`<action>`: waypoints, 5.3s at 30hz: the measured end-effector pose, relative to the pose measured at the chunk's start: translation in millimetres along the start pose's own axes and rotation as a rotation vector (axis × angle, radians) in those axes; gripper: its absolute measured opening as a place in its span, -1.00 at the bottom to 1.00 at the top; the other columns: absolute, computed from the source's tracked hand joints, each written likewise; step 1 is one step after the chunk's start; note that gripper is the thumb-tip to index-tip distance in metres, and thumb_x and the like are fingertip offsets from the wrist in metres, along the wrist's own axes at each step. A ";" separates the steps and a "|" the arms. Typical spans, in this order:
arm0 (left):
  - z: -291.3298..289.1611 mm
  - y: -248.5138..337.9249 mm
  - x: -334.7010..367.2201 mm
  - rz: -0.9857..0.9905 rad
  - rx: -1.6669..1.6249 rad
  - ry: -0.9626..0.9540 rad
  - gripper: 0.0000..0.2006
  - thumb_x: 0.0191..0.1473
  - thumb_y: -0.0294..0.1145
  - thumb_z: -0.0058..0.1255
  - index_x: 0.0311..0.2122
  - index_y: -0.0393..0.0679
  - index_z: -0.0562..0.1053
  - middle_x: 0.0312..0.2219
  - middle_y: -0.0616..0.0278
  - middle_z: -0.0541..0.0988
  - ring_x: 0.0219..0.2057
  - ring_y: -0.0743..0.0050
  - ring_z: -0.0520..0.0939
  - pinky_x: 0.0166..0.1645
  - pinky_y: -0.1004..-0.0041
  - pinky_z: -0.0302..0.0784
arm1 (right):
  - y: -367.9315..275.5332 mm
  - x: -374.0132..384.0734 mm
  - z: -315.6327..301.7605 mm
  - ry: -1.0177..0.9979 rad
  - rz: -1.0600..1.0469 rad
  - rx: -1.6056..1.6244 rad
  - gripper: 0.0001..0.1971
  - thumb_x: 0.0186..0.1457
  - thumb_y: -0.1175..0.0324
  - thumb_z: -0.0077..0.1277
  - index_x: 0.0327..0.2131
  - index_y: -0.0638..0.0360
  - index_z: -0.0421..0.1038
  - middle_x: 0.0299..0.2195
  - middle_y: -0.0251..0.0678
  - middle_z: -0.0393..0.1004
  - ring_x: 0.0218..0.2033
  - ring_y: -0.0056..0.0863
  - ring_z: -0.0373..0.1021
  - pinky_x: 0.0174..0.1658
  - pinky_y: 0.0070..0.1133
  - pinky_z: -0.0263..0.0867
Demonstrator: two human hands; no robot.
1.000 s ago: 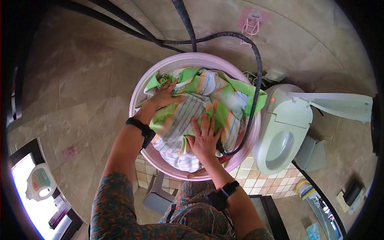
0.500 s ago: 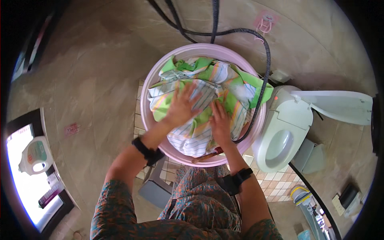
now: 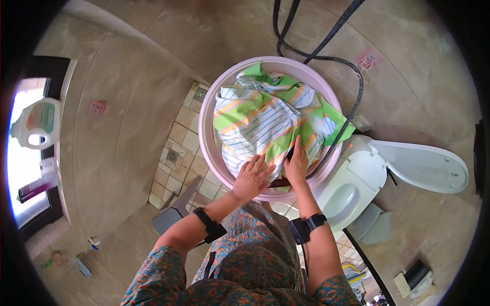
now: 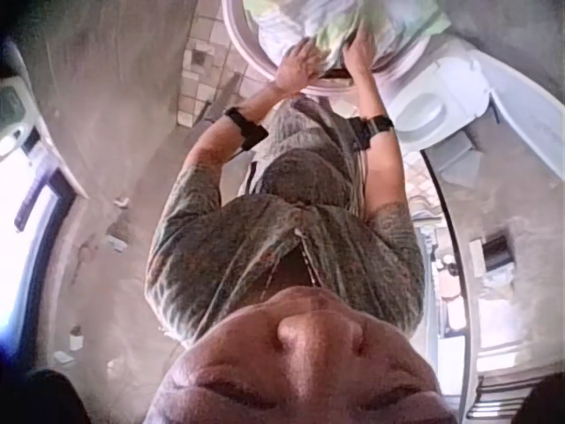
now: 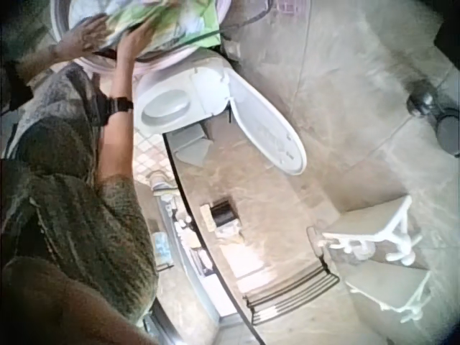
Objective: Hand washing a striped towel in a pink basin within a bathroom setting.
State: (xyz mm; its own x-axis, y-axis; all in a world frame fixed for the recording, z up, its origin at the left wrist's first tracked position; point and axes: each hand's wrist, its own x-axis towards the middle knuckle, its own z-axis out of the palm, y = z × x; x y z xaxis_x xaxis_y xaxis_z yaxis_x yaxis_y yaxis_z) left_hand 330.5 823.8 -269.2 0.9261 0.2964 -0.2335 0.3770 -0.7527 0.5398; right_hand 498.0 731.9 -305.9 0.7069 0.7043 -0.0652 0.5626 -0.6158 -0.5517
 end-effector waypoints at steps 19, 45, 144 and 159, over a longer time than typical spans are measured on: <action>15.5 32.3 -24.5 -0.162 0.043 -0.023 -0.33 -0.11 -0.17 0.14 0.18 0.26 0.22 0.27 0.21 -0.06 0.29 0.09 -0.06 0.14 0.10 0.27 | 33.1 -15.8 -24.0 -0.125 0.173 -0.094 -0.43 -0.10 0.45 0.03 0.05 0.35 0.16 -0.06 0.07 0.33 -0.05 -0.06 0.27 0.02 -0.27 0.15; 17.7 56.2 -66.8 -0.421 -0.107 0.100 -0.44 -0.03 -0.13 0.06 0.13 0.04 0.31 0.21 0.03 0.14 0.22 -0.08 0.14 0.23 0.12 0.12 | -27.7 -47.8 -40.3 -0.053 -0.254 0.069 -0.40 -0.07 0.47 0.04 0.09 0.32 0.10 -0.05 0.08 0.27 -0.04 0.01 0.20 0.05 -0.23 0.09; -12.5 45.7 29.7 -0.319 -0.064 0.129 -0.53 -0.06 -0.15 0.07 -0.03 -0.13 0.40 0.03 0.02 0.36 0.11 -0.01 0.30 0.11 0.13 0.27 | -11.8 43.9 -72.1 0.075 0.166 0.047 -0.40 -0.07 0.47 0.04 0.10 0.18 0.12 -0.21 0.03 0.34 -0.16 0.02 0.27 -0.07 -0.22 0.17; -3.1 -6.3 86.1 -0.363 -0.225 0.373 -0.84 -0.07 -0.32 0.03 -0.44 -0.18 0.39 -0.50 -0.02 0.48 -0.45 0.06 0.54 -0.36 0.15 0.43 | 41.6 -18.9 -74.5 0.121 0.195 0.100 -0.42 -0.06 0.47 0.03 0.09 0.22 0.14 -0.23 -0.01 0.33 -0.17 -0.01 0.27 -0.11 -0.24 0.17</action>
State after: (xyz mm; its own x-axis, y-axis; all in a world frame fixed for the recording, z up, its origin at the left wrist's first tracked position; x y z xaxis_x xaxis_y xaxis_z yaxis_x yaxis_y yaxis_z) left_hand 407.9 855.9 -290.2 0.6642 0.7310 -0.1566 0.6284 -0.4325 0.6466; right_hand 540.0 666.6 -265.6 0.8474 0.5246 -0.0819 0.3695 -0.6934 -0.6186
